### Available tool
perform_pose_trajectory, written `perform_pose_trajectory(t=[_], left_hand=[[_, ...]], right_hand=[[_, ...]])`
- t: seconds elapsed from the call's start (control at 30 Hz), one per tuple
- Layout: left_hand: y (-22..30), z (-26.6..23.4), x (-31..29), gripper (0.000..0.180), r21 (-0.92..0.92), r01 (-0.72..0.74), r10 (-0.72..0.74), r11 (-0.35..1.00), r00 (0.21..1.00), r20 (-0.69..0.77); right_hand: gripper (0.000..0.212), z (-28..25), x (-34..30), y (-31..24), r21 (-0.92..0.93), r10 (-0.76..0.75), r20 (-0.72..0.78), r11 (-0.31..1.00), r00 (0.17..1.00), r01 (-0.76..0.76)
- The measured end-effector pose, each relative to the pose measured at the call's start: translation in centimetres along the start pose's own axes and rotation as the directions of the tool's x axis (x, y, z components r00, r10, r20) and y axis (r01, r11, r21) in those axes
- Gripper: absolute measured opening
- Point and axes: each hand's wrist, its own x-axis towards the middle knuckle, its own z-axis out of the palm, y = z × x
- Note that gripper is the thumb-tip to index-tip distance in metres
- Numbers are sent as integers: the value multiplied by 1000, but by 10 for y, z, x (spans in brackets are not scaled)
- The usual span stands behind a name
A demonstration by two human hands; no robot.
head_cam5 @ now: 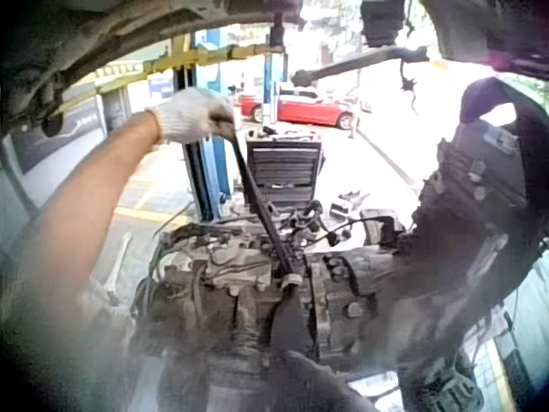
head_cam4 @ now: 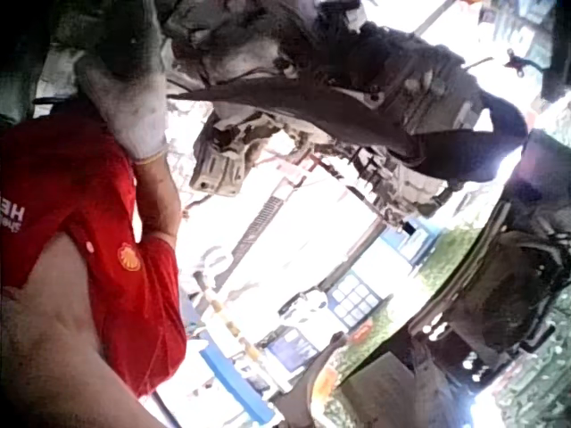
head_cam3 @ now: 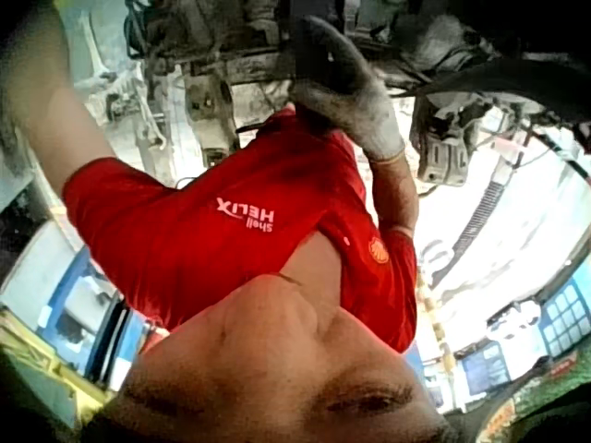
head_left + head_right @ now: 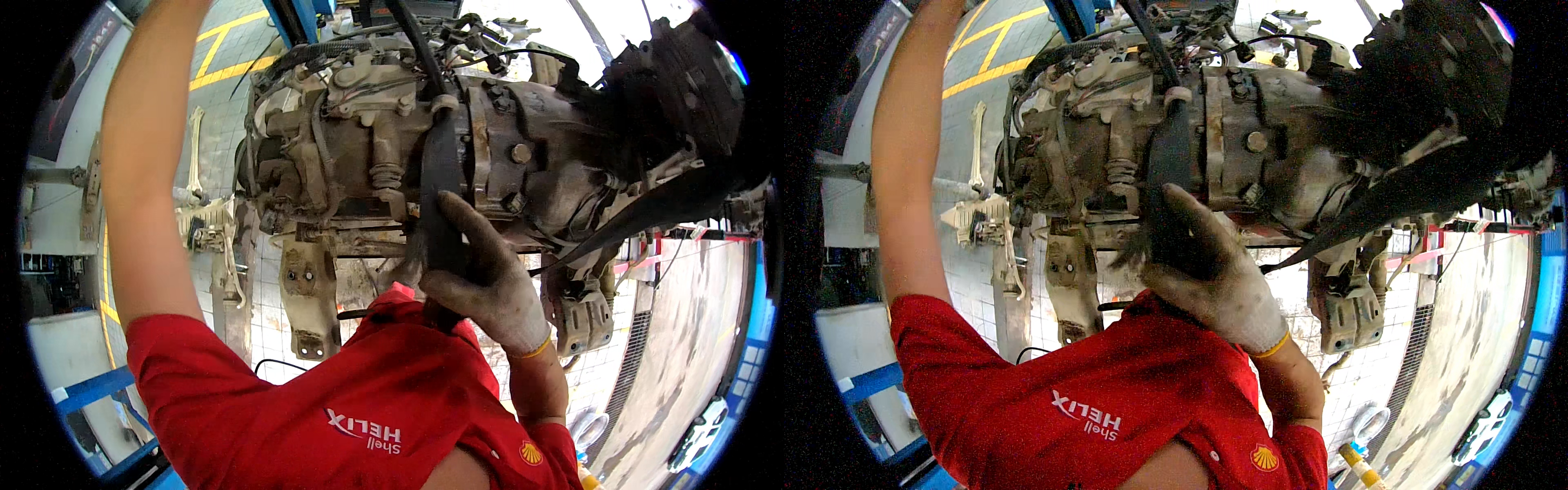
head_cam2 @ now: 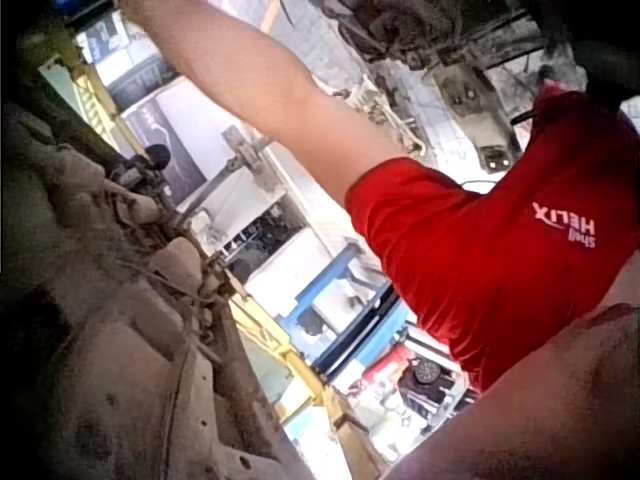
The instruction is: The person secures a heavy engine block suspended from a hoist using a black lifting strap. They wrap the strap around the engine, pull it tight, and fasten the ends together to ensure the engine is held securely.
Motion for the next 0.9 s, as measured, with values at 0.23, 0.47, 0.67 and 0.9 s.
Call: perform_pose_trajectory(t=[0.23, 0.47, 0.67, 0.9], left_hand=[[25, 8, 45, 36, -75, 42, -60, 996, 964, -260], [82, 70, -3, 41, -983, -72, -252, -170, 967, -28], [141, 114, -37, 54, -895, 298, -215, 333, 948, 235], [161, 106, -27, 46, -905, 219, -244, 365, 960, 135]], right_hand=[[92, 0, -17, 12, 609, 29, -10, 793, 1000, -17], [84, -13, -22, 24, 44, -43, -67, 998, 997, 46], [87, -24, -23, 22, 34, -19, -46, 999, 999, 21], [97, -27, -24, 32, -21, -147, -16, 989, 989, 146]])
